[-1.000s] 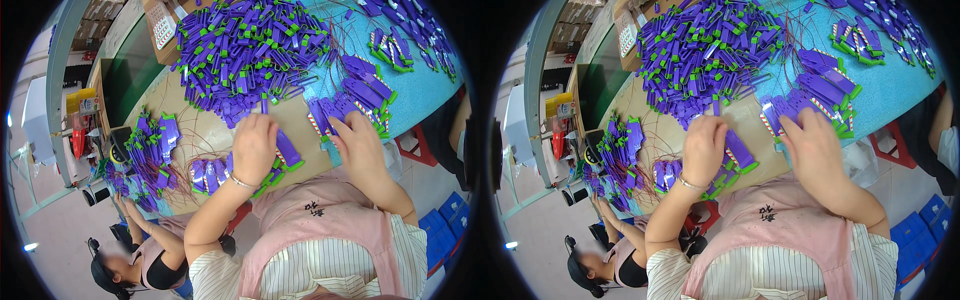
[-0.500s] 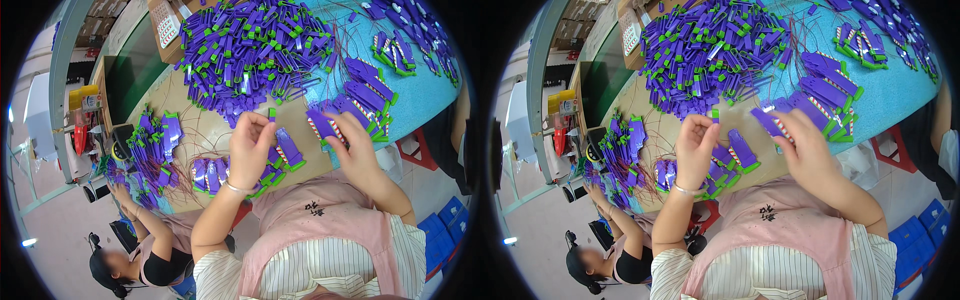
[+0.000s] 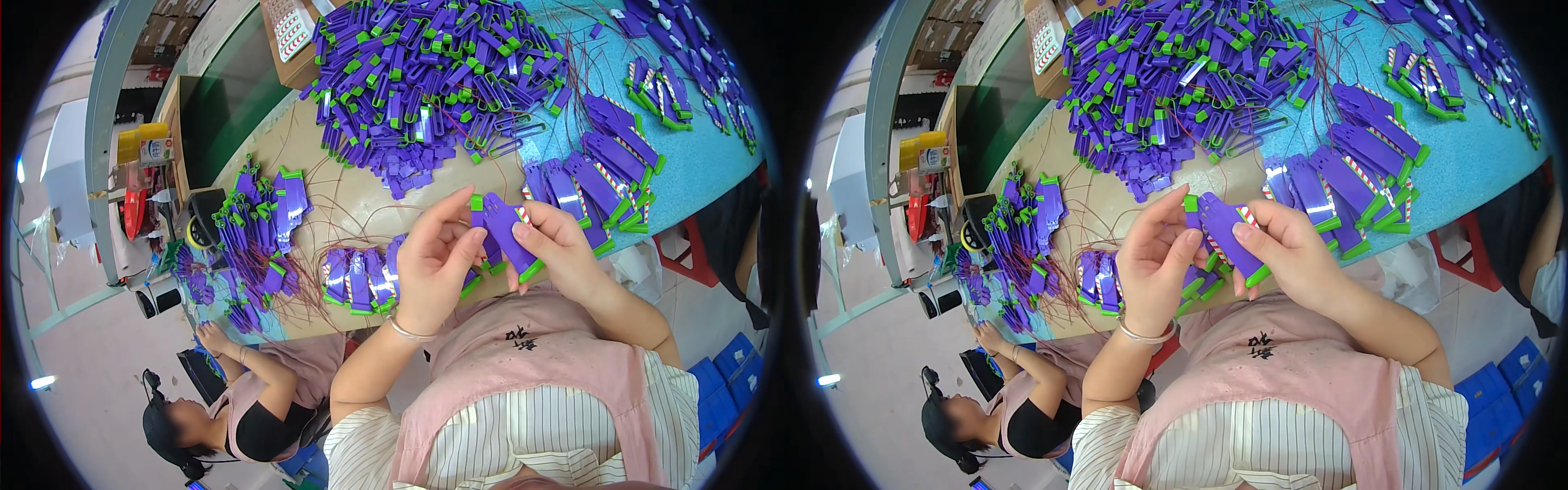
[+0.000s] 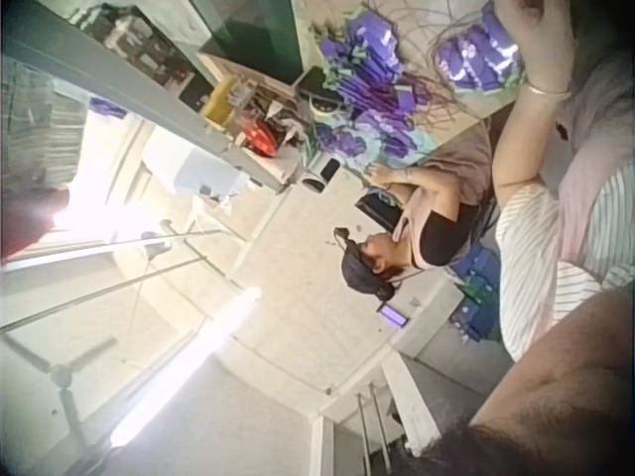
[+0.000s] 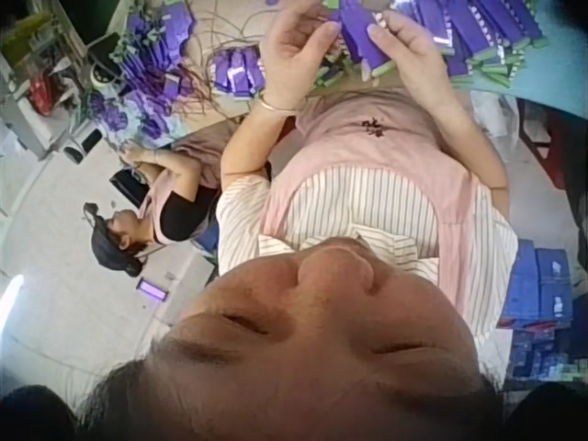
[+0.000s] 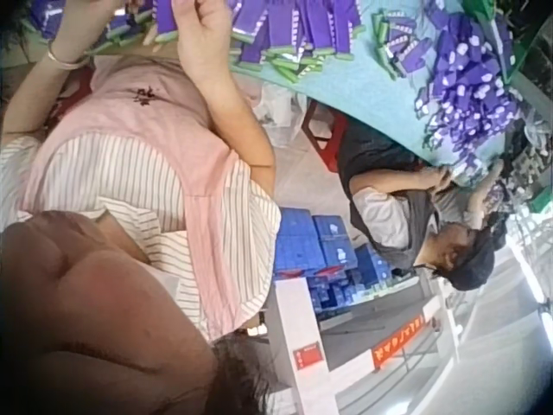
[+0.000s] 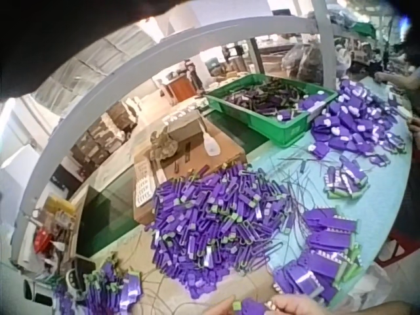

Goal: The person assembles plastic toy pieces by hand, snapping components together and placing the assembled parts onto the table.

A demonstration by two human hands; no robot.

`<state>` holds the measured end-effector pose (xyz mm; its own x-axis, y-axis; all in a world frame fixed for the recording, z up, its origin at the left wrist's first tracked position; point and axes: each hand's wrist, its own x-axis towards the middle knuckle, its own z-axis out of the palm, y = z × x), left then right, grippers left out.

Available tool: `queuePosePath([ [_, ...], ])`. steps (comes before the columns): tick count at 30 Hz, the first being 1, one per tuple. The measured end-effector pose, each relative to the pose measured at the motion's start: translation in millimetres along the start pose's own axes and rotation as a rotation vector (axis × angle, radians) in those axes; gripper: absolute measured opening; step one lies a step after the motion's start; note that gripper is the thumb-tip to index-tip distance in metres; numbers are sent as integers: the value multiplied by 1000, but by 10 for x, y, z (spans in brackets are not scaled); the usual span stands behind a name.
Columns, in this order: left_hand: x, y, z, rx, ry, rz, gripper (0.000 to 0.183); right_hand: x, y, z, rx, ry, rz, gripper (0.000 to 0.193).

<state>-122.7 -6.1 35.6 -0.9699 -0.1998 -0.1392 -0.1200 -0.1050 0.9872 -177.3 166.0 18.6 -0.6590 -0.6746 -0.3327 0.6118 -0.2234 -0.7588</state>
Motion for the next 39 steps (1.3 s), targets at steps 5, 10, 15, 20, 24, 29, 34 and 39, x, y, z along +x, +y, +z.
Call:
queuePosePath([
  [5,42,42,-141,331,-197,17,41,-42,31,-2,-264,-37,45,19],
  [10,-17,100,-121,333,-200,-14,26,37,54,-99,-699,-89,-431,17],
  [15,-22,18,-74,372,-228,-184,23,68,-60,114,-828,-158,-377,81],
  [20,-41,-55,-194,-40,-128,-169,17,18,76,53,-601,-166,-186,71],
  [24,309,73,-559,-170,-215,47,40,-2,157,-19,-657,-115,-171,43],
  [29,638,-162,-592,1118,23,321,26,-25,142,23,-729,-66,-323,30],
  [34,640,-251,-635,1168,-1,411,24,-71,92,-23,-690,-149,-76,15],
  [39,301,29,-339,785,39,262,18,-21,103,-15,-437,-86,56,11],
])
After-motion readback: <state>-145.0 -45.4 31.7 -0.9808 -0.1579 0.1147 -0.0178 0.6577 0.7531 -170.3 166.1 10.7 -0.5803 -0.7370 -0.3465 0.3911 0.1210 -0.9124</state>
